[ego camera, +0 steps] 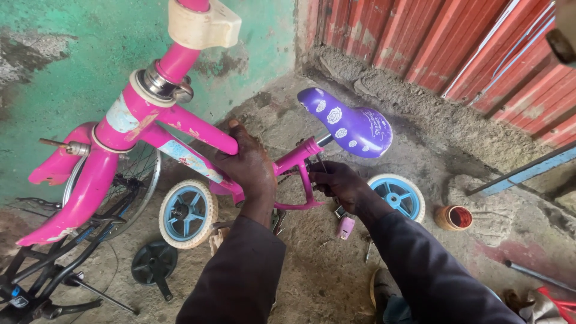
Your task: The person repairs a pink children's bicycle by adjusting the chain and pedals. They use a wrench to tighten bolts on the crankset and a pair of pliers to adjust the chain tension.
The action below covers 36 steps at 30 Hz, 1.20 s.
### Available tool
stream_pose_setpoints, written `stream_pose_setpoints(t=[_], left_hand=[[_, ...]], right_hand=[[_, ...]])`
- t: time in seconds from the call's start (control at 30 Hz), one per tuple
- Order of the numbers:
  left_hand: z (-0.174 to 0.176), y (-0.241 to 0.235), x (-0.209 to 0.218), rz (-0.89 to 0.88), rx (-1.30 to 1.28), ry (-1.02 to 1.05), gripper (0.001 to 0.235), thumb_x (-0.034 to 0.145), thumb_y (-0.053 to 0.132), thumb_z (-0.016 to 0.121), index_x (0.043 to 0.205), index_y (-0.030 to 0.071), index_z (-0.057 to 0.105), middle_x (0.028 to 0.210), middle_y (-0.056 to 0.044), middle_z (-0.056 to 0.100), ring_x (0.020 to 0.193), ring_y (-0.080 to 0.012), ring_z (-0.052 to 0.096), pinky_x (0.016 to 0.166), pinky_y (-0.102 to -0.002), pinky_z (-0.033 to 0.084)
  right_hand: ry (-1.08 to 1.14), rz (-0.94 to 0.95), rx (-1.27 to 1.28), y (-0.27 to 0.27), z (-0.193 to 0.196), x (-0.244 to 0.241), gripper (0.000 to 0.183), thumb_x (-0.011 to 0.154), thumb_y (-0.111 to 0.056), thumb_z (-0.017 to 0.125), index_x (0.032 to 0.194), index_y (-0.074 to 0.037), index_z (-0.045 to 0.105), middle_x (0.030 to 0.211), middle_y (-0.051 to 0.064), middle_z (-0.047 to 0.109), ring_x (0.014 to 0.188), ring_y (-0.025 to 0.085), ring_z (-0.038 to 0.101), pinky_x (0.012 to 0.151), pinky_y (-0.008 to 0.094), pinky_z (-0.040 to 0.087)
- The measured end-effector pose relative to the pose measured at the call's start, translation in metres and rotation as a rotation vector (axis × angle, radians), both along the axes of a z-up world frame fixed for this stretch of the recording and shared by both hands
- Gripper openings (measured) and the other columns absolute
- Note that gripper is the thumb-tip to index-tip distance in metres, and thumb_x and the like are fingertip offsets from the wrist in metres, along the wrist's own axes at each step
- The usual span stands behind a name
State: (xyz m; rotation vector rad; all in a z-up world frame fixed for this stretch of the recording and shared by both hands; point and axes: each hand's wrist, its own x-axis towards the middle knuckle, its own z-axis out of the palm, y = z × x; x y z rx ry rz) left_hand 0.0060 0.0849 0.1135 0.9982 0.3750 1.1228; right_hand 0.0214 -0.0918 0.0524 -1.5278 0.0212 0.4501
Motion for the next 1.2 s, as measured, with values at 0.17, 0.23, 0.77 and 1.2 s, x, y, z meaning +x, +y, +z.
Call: stream_pose_setpoints(t=[0.17, 0.23, 0.77, 1.2], left_hand=[[0.005, -0.007, -0.004, -0.017, -0.023, -0.024, 0.047, 0.103, 0.019, 0.062, 0.056, 0.017, 0.055, 0.043, 0.005, 0.043, 0.038, -0.0029, 0.044, 0.047, -0.023, 0.042], [-0.002, -0.009, 0.002, -0.007, -0.041, -0.012, 0.045, 0.102, 0.019, 0.063, 0.057, 0.015, 0.057, 0.044, 0.004, 0.045, 0.039, -0.0039, 0.046, 0.047, -0.023, 0.043], [-0.005, -0.028, 0.001, -0.027, -0.088, -0.018, 0.045, 0.1, 0.018, 0.067, 0.057, 0.014, 0.055, 0.045, 0.003, 0.044, 0.039, -0.0045, 0.046, 0.045, -0.024, 0.044], [0.0, -0.021, 0.001, -0.054, -0.096, -0.079, 0.05, 0.103, 0.018, 0.064, 0.055, 0.015, 0.054, 0.043, 0.004, 0.042, 0.036, -0.0044, 0.043, 0.044, -0.023, 0.039]], right_hand=[[0.07, -0.083, 0.031, -0.004, 0.026, -0.001, 0.025, 0.099, -0.025, 0.061, 0.109, -0.003, 0.068, 0.083, 0.013, 0.071, 0.047, 0.01, 0.049, 0.033, 0.018, 0.025], [0.079, -0.085, 0.035, -0.007, 0.028, 0.005, 0.026, 0.099, -0.026, 0.06, 0.108, -0.003, 0.068, 0.084, 0.013, 0.072, 0.048, 0.01, 0.05, 0.033, 0.017, 0.025], [0.148, -0.098, 0.139, -0.013, 0.003, 0.02, 0.019, 0.093, -0.01, 0.07, 0.083, 0.003, 0.06, 0.061, 0.01, 0.053, 0.043, 0.013, 0.051, 0.031, 0.022, 0.041], [0.051, -0.106, 0.056, -0.021, 0.004, 0.029, 0.015, 0.096, -0.009, 0.065, 0.09, 0.004, 0.061, 0.076, 0.022, 0.068, 0.054, 0.016, 0.062, 0.035, 0.018, 0.035]])
